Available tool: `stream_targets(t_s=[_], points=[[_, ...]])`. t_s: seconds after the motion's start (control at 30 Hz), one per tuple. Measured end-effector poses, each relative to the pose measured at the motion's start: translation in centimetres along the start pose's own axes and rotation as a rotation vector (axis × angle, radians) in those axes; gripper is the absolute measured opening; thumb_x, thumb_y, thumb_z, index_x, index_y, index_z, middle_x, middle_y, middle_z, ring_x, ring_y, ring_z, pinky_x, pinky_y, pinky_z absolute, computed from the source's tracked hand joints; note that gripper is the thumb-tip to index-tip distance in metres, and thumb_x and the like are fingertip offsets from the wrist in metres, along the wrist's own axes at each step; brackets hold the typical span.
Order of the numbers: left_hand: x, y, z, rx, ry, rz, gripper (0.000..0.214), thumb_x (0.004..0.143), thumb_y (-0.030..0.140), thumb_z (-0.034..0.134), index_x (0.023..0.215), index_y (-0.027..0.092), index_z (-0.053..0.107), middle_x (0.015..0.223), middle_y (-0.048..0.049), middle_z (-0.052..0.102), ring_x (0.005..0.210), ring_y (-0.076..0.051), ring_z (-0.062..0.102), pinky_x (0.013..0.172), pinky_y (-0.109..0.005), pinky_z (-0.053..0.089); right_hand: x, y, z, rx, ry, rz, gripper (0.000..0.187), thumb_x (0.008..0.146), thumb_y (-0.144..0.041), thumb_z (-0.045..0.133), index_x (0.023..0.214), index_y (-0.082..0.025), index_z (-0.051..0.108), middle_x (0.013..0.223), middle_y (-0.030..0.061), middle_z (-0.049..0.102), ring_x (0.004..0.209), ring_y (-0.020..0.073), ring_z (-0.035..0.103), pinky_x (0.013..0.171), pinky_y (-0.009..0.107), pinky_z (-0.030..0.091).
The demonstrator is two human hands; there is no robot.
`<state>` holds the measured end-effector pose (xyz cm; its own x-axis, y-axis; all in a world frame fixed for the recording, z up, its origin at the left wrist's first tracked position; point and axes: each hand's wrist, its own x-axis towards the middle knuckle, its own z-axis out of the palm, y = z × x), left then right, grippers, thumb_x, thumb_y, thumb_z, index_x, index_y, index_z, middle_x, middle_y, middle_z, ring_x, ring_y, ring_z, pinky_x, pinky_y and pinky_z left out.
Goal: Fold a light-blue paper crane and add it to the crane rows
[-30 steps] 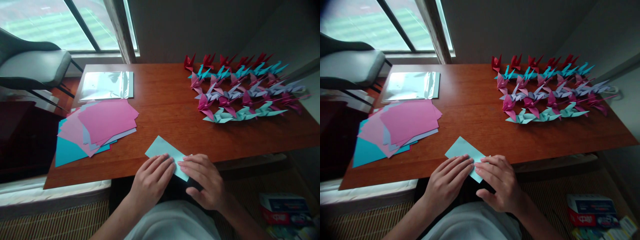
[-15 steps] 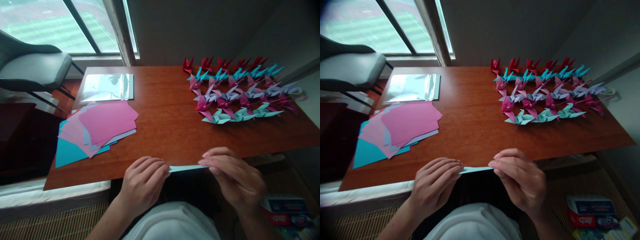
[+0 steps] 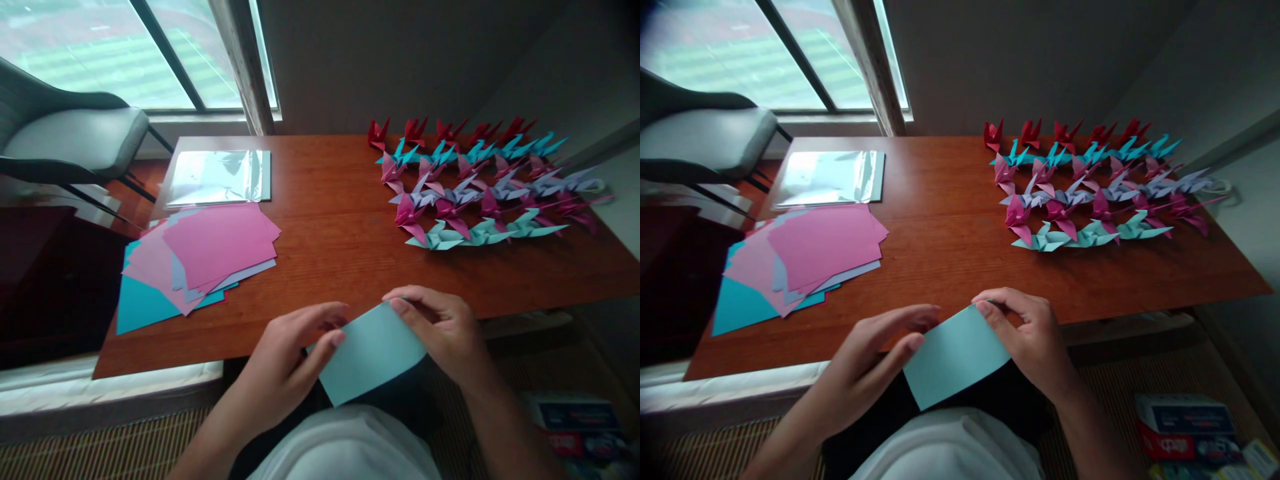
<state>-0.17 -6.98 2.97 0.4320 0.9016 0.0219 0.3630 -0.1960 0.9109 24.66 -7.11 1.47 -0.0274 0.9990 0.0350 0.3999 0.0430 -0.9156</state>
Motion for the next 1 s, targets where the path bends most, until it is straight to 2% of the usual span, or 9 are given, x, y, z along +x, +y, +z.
stream_targets(t_s=[0.07,0.13,0.23,0.3,0.4,0.6,0.77,0.87,1.0], points=[[0.8,0.3,1.0,-0.084,-0.119,-0.043,0.015,0.098,0.026,0.058,0.102,0.020,0.071,0.088,-0.0002,0.074,0.074,-0.011,0.066,0.069,-0.019,0.049,0.3,-0.1,0.1,0.075,-0.074,0.042,0.018,0.092,-0.038,0.068,0.091,-0.023,0.077,0.088,0.0021,0.078,0.075,0.0156,0.072,0.065,0.022,0.056],[1.6,0.0,1.8,-0.194,-0.148,-0.110,0.023,0.100,0.029,0.055,0.086,0.017,0.069,0.072,0.0020,0.065,0.063,-0.009,0.055,0.060,-0.018,0.042,0.7,0.2,-0.2,0.198,-0.116,0.116,0.023,0.091,-0.044,0.068,0.097,-0.023,0.077,0.092,0.0031,0.077,0.076,0.0155,0.071,0.063,0.021,0.054],[2.2,-0.8,2.7,-0.439,-0.009,-0.268,0.027,0.096,0.037,0.061,0.082,0.015,0.067,0.070,0.0019,0.059,0.064,-0.009,0.050,0.058,-0.018,0.038,0.9,0.8,-0.9,0.392,-0.170,0.208,0.043,0.090,-0.058,0.064,0.113,-0.023,0.072,0.101,0.0062,0.075,0.084,0.0186,0.070,0.071,0.025,0.056],[2.3,-1.1,3.0,-0.565,0.088,-0.351,0.029,0.094,0.041,0.064,0.082,0.014,0.068,0.070,0.0018,0.057,0.064,-0.009,0.048,0.056,-0.018,0.036,0.7,1.1,-0.9,0.465,-0.281,0.243,0.050,0.089,-0.063,0.062,0.118,-0.023,0.071,0.101,0.0076,0.075,0.087,0.0208,0.070,0.074,0.029,0.057],[2.3,-1.2,3.3,-0.622,0.168,-0.392,0.029,0.092,0.041,0.067,0.086,0.014,0.071,0.073,0.0002,0.060,0.066,-0.010,0.050,0.057,-0.018,0.037,0.1,1.1,0.0,0.492,-0.401,0.297,0.038,0.088,-0.055,0.068,0.107,-0.022,0.076,0.091,0.0064,0.076,0.083,0.0202,0.070,0.075,0.030,0.058],[2.4,-1.5,3.6,-0.482,0.253,-0.307,0.025,0.094,0.036,0.064,0.106,0.016,0.071,0.091,-0.0054,0.073,0.080,-0.016,0.065,0.067,-0.022,0.049,-0.2,1.0,2.0,0.528,-0.292,0.311,0.024,0.092,-0.044,0.067,0.089,-0.022,0.076,0.087,0.0029,0.075,0.079,0.0169,0.070,0.081,0.030,0.057],[1.5,-1.7,3.6,0.029,0.383,-0.094,0.033,0.095,0.024,0.062,0.128,0.020,0.059,0.118,-0.0076,0.071,0.099,-0.018,0.069,0.090,-0.027,0.051,-0.2,1.4,2.2,0.273,-0.155,0.209,0.026,0.093,-0.043,0.065,0.082,-0.020,0.071,0.081,0.0034,0.070,0.081,0.0195,0.068,0.077,0.030,0.055],[0.8,-1.1,3.6,0.060,0.263,-0.075,0.037,0.096,0.025,0.060,0.132,0.021,0.056,0.123,-0.0074,0.070,0.106,-0.019,0.068,0.094,-0.028,0.051,-0.4,1.0,2.4,0.125,-0.091,0.115,0.026,0.093,-0.041,0.064,0.079,-0.020,0.070,0.078,0.0030,0.069,0.079,0.0188,0.066,0.076,0.029,0.053],[0.3,0.0,3.5,-0.038,0.099,-0.097,0.053,0.097,0.030,0.059,0.148,0.022,0.045,0.144,-0.0096,0.060,0.127,-0.024,0.059,0.107,-0.033,0.045,-0.5,-0.2,2.7,0.052,-0.084,0.027,0.023,0.092,-0.038,0.067,0.077,-0.020,0.070,0.076,0.0022,0.070,0.073,0.0167,0.065,0.069,0.026,0.050]])
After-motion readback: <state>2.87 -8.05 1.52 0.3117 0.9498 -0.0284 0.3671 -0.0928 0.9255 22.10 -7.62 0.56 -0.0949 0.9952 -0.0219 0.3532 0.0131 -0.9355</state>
